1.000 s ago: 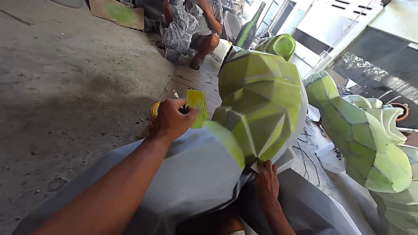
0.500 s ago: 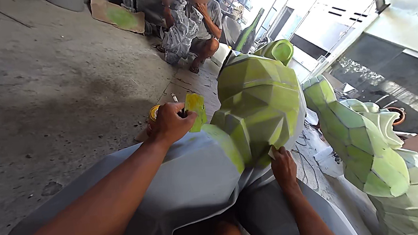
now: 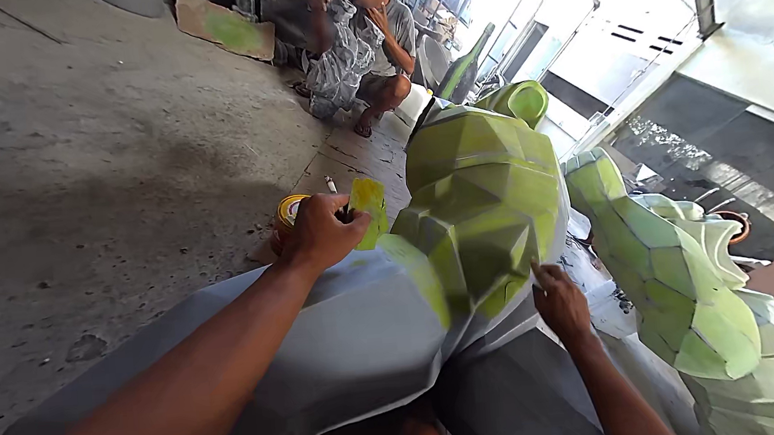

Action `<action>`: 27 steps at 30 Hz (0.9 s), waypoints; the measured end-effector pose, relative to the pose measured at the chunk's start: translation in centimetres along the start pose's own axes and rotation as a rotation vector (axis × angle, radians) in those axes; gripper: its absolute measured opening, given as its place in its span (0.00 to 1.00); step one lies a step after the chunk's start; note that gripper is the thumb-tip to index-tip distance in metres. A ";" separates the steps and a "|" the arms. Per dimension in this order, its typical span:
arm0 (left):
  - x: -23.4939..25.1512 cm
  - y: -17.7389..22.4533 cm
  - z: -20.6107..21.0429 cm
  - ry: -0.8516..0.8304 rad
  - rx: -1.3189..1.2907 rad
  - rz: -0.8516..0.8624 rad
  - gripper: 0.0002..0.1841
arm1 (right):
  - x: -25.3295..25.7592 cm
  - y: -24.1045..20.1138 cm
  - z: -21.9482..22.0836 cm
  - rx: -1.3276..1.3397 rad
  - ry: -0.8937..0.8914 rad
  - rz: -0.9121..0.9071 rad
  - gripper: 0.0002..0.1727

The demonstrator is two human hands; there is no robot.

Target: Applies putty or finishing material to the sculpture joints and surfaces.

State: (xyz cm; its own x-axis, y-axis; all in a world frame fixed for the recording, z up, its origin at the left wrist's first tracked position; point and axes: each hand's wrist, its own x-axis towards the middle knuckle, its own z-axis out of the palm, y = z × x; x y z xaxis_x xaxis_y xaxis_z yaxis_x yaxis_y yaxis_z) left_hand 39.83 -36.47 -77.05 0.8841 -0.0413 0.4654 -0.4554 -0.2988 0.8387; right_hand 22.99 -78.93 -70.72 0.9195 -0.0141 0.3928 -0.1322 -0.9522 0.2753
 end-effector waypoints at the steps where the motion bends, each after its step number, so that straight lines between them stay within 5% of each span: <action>1: 0.0 -0.1 0.0 0.000 0.001 -0.001 0.12 | 1.5 0.4 -0.3 -0.010 0.027 0.000 0.25; 9: 0.0 -0.2 0.0 0.003 0.019 -0.008 0.12 | 7.7 2.8 2.1 -0.150 0.072 -0.068 0.20; 27: 0.0 -0.1 -0.2 0.002 0.017 -0.009 0.13 | -2.6 -7.3 6.4 0.061 0.005 0.355 0.19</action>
State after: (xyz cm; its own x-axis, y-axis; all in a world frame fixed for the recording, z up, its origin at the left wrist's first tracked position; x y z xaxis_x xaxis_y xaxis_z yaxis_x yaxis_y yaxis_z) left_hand 39.81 -36.28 -77.06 0.8882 -0.0367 0.4581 -0.4453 -0.3150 0.8382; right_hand 23.91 -73.89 -79.36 0.8182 -0.3458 0.4593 -0.4207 -0.9046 0.0683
